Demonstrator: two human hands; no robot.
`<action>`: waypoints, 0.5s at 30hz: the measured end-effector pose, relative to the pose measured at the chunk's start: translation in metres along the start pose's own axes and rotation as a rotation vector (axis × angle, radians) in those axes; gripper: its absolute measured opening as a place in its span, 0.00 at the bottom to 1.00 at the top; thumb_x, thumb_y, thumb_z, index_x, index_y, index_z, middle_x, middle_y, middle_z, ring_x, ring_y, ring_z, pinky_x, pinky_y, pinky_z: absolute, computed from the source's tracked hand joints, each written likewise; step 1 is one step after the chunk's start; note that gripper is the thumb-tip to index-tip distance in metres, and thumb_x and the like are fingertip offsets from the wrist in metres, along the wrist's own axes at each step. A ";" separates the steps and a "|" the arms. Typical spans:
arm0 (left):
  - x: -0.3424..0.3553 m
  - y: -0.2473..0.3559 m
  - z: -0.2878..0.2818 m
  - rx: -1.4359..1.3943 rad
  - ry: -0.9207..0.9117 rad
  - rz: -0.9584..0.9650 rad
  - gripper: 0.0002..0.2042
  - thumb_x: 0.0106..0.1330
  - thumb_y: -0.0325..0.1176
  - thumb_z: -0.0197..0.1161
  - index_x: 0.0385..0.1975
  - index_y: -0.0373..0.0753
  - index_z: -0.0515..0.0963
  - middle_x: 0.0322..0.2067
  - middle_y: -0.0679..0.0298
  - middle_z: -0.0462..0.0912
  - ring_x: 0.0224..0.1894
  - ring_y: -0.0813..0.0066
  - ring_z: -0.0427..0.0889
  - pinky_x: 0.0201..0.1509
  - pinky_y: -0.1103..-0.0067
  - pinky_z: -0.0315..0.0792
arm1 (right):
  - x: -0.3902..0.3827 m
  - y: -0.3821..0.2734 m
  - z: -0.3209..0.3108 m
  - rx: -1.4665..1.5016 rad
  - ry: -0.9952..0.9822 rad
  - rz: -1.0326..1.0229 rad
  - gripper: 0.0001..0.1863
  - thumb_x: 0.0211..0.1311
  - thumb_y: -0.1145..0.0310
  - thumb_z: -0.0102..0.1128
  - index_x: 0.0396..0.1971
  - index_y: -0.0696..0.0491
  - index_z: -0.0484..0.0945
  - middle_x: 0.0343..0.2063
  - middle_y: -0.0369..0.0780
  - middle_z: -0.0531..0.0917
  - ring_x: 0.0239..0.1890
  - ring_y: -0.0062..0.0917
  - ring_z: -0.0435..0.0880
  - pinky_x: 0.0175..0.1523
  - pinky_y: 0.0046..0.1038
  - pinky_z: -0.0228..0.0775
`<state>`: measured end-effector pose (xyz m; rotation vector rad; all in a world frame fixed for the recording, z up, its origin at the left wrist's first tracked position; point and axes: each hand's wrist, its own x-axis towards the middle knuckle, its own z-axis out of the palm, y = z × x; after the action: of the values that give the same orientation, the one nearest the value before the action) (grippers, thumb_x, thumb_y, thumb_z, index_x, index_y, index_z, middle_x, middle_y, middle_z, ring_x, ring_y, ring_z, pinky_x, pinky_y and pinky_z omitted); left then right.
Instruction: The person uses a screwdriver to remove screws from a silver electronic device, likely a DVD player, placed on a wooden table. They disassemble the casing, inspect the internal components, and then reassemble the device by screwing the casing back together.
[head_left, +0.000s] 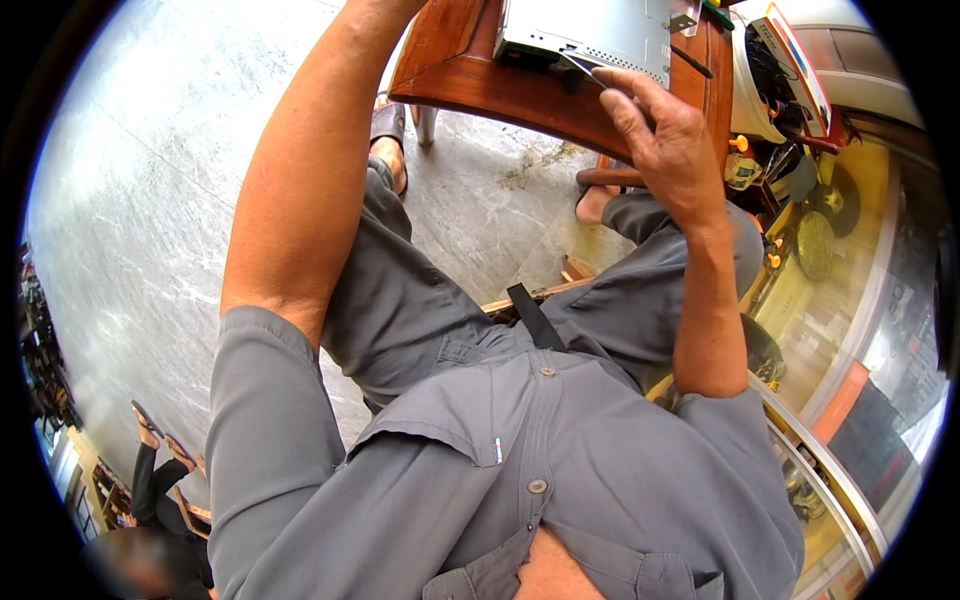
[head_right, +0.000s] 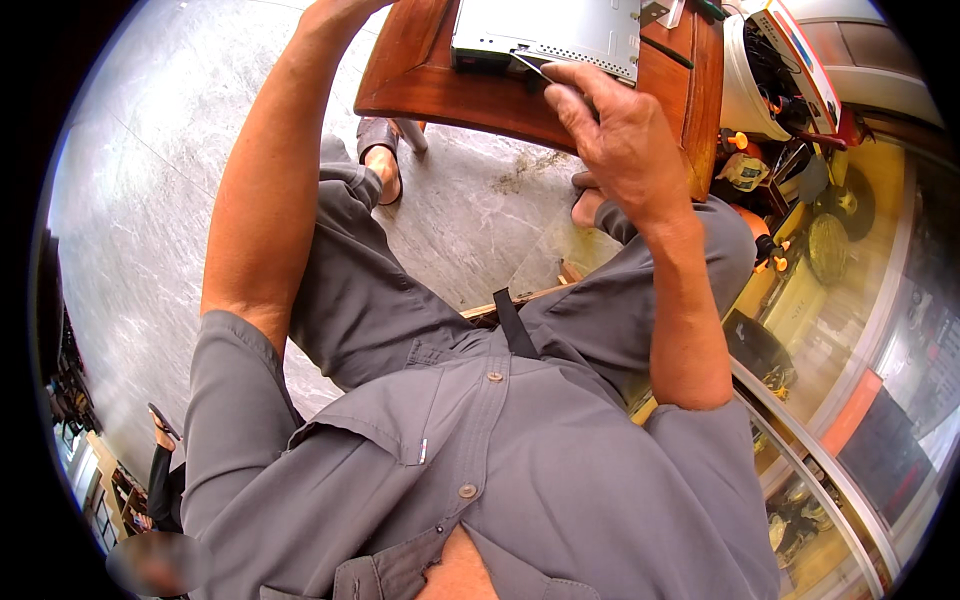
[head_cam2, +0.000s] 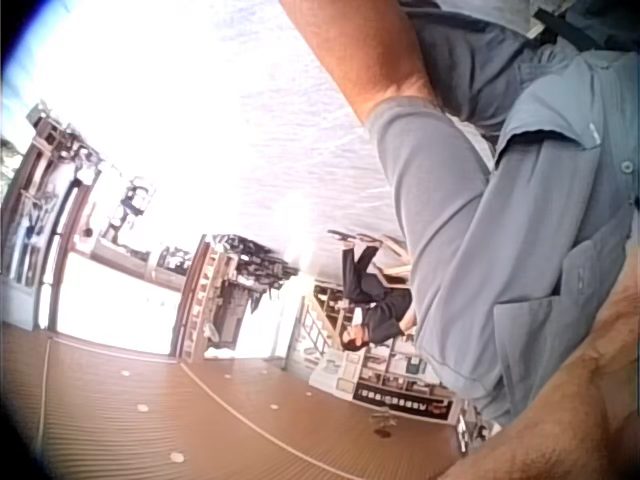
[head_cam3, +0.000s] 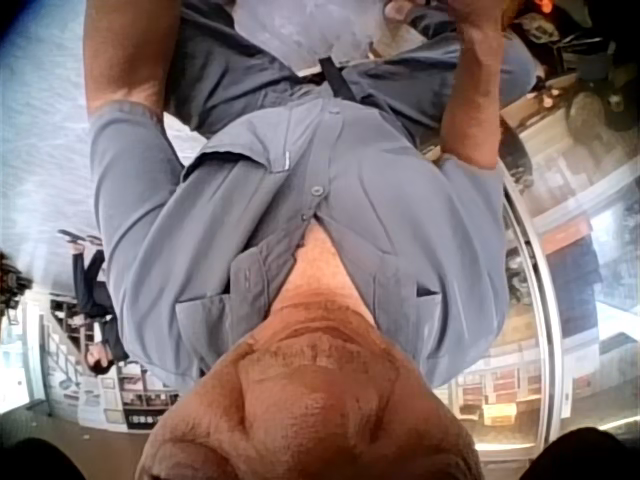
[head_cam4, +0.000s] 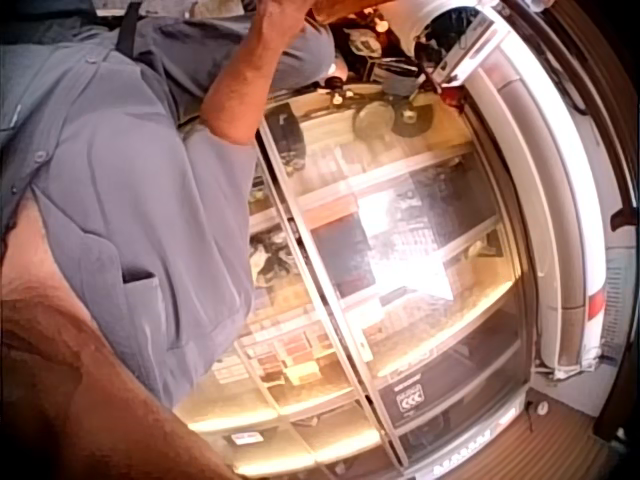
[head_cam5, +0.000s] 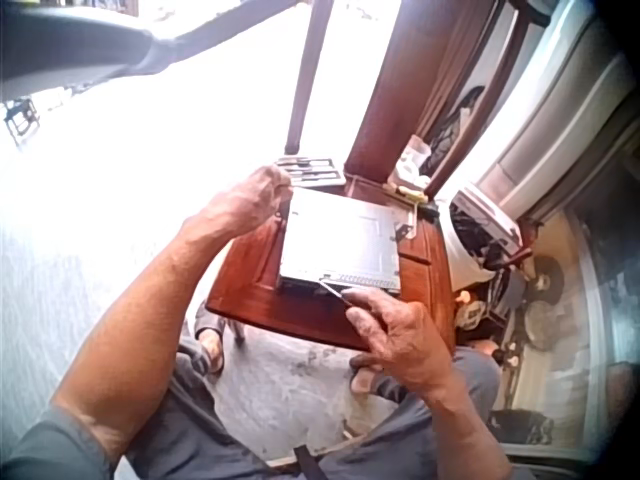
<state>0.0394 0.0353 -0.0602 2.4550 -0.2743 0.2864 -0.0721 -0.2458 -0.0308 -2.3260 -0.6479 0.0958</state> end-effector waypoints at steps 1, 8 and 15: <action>0.001 0.001 0.001 -0.007 0.000 0.002 0.11 0.72 0.34 0.60 0.33 0.33 0.83 0.33 0.43 0.85 0.37 0.47 0.86 0.46 0.60 0.77 | -0.007 0.010 0.008 0.006 0.034 -0.019 0.14 0.75 0.64 0.60 0.55 0.53 0.83 0.21 0.39 0.78 0.23 0.19 0.75 0.31 0.29 0.72; 0.002 -0.011 0.006 0.020 0.004 0.031 0.11 0.73 0.35 0.59 0.35 0.33 0.83 0.35 0.44 0.85 0.40 0.46 0.85 0.48 0.60 0.77 | -0.008 0.000 0.014 0.008 0.063 0.040 0.14 0.73 0.64 0.62 0.54 0.51 0.83 0.22 0.42 0.81 0.21 0.25 0.78 0.32 0.29 0.74; 0.003 -0.020 0.015 0.047 0.001 0.025 0.12 0.75 0.37 0.57 0.46 0.35 0.81 0.46 0.45 0.83 0.51 0.46 0.83 0.57 0.62 0.76 | 0.012 0.003 -0.005 -0.085 0.009 -0.058 0.12 0.73 0.64 0.62 0.51 0.50 0.85 0.20 0.43 0.77 0.19 0.22 0.72 0.30 0.30 0.72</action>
<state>0.0501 0.0410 -0.0831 2.4992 -0.3018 0.3076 -0.0595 -0.2453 -0.0272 -2.3857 -0.7276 0.0312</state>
